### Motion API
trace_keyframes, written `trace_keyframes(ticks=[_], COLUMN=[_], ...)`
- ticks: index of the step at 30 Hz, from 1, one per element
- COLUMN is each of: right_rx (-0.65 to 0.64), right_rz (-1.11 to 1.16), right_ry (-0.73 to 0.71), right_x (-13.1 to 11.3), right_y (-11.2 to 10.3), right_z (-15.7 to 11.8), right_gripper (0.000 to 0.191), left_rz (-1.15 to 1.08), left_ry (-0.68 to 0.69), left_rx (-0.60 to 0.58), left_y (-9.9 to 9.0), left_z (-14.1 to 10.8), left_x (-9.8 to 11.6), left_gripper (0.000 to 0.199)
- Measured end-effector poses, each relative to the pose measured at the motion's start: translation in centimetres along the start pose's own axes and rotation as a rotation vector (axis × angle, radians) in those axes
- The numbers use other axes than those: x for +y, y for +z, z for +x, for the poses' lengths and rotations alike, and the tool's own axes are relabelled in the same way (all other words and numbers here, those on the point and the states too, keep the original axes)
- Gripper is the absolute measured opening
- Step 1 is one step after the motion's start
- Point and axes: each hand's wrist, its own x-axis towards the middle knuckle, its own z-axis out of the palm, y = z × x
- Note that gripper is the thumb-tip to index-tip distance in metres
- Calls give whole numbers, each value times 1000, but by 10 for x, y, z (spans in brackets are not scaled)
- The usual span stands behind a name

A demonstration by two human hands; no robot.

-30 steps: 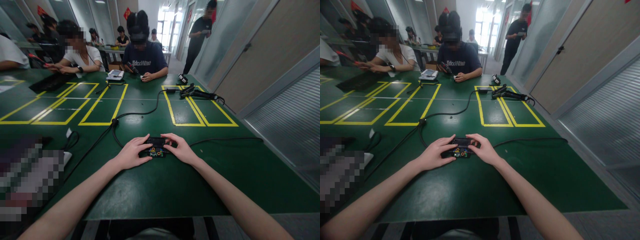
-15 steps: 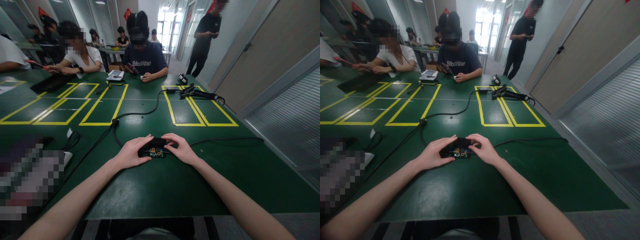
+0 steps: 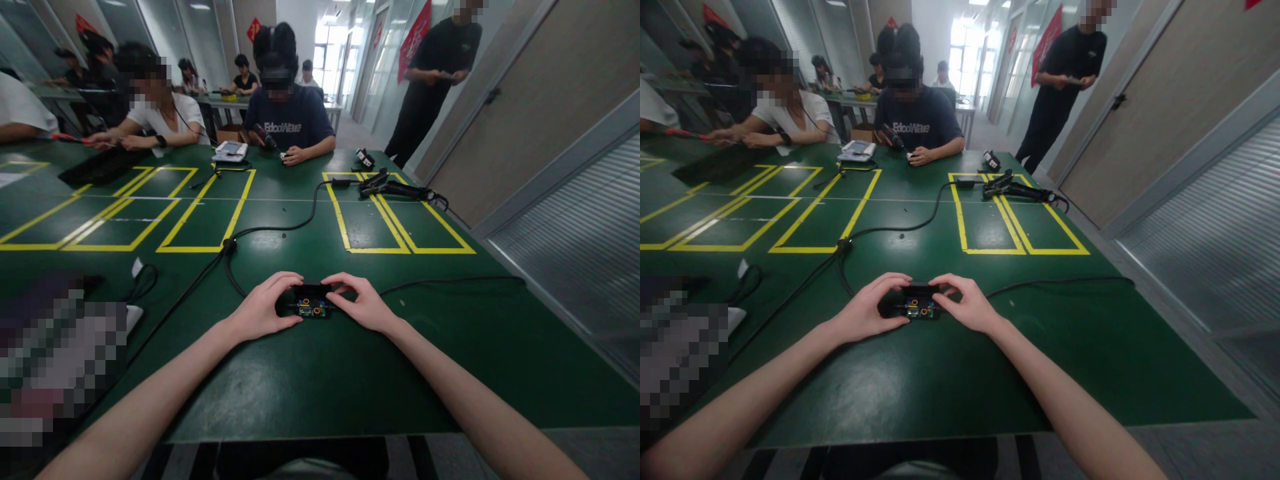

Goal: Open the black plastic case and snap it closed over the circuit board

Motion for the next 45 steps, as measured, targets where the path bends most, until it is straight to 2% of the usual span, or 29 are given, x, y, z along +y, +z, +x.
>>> trace_keyframes(ticks=[5,9,15,20,26,30,33,36,40,43,45], right_rx=[-82,-99,-101,-107,-101,-103,-140,-182,-213,-241,-262], right_rz=[-33,-71,-126,-203,-202,-207,-276,-430,-571,-645,-676], right_ry=[-120,-188,-220,-245,-234,-236,-246,-268,-324,-359,-361], right_x=[-11,-12,-6,-5,-7,-7,-7,-8,-10,-12,-14], right_y=[-1,0,2,2,0,0,2,5,9,10,8], right_z=[-1,-1,-2,-2,-2,-3,-3,-2,-2,-2,-3], right_gripper=[4,5,20,24,17,15,29,39,35,33,31], left_rz=[21,25,19,7,36,92,61,92,251,354,412], left_ry=[-13,37,32,36,30,-26,-65,-70,-80,-26,27], left_rx=[-7,2,8,-6,-40,-64,-90,-114,-133,-162,-171], left_y=[-1,-1,-1,1,3,6,7,7,9,12,13], left_z=[3,5,5,5,5,5,5,6,8,8,6], left_x=[6,9,9,10,9,6,6,8,11,11,10], left_gripper=[26,16,13,18,29,39,40,39,31,17,16])
